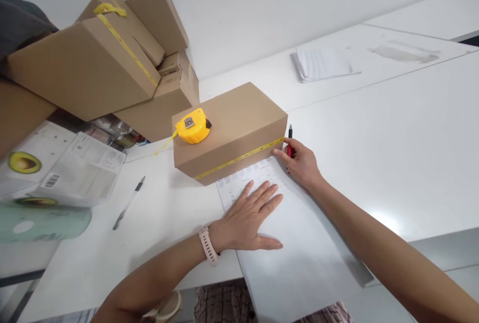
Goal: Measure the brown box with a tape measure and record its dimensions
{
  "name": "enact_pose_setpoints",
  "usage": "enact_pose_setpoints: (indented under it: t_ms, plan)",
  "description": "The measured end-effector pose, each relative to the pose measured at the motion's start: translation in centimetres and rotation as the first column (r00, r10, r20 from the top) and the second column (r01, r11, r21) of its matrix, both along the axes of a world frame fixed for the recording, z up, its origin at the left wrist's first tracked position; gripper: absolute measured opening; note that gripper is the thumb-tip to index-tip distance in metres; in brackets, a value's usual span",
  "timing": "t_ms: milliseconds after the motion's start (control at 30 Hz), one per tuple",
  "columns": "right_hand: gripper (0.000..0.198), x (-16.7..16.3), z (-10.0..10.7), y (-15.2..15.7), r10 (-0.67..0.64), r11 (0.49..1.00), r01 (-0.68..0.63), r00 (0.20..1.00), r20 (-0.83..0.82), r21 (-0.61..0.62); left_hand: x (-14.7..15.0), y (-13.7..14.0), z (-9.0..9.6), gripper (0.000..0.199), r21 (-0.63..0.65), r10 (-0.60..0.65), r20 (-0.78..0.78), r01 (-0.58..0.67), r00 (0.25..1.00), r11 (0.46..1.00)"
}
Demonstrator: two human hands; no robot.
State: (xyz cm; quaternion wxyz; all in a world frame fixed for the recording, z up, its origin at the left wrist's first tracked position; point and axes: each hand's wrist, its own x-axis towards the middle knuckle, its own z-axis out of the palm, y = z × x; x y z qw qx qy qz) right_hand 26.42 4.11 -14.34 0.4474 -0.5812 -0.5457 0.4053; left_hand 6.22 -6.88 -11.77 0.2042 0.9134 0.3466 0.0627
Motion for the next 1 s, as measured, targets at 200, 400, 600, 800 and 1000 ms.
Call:
enact_pose_setpoints:
  t_ms: [200,400,600,800,1000]
  plan:
    - [0.028,0.9,2.1,0.3,-0.256,0.953,0.290,0.924,-0.284,0.087,-0.1,0.0,0.1,0.092,-0.015,0.004,0.028,-0.004,1.000,1.000]
    - [0.042,3.8,8.6,-3.7,-0.018,0.945,0.193,0.835,-0.550,0.263,0.0,0.5,-1.0,0.086,0.023,0.158,0.028,-0.158,0.987,0.987]
    - [0.040,3.3,9.8,-6.8,0.408,0.911,-0.360,0.854,-0.323,0.200,0.5,1.1,-1.6,0.078,0.093,0.230,-0.027,-0.227,0.973,0.969]
    - [0.048,0.2,6.0,-2.5,0.513,0.808,-0.565,0.814,-0.273,-0.167,0.6,0.9,-1.3,0.078,0.116,0.245,-0.024,-0.241,0.969,0.964]
    - [0.044,-1.6,1.7,-0.2,0.347,0.938,-0.347,0.934,-0.091,0.019,0.5,0.9,-1.2,0.075,0.138,0.242,-0.024,-0.237,0.970,0.962]
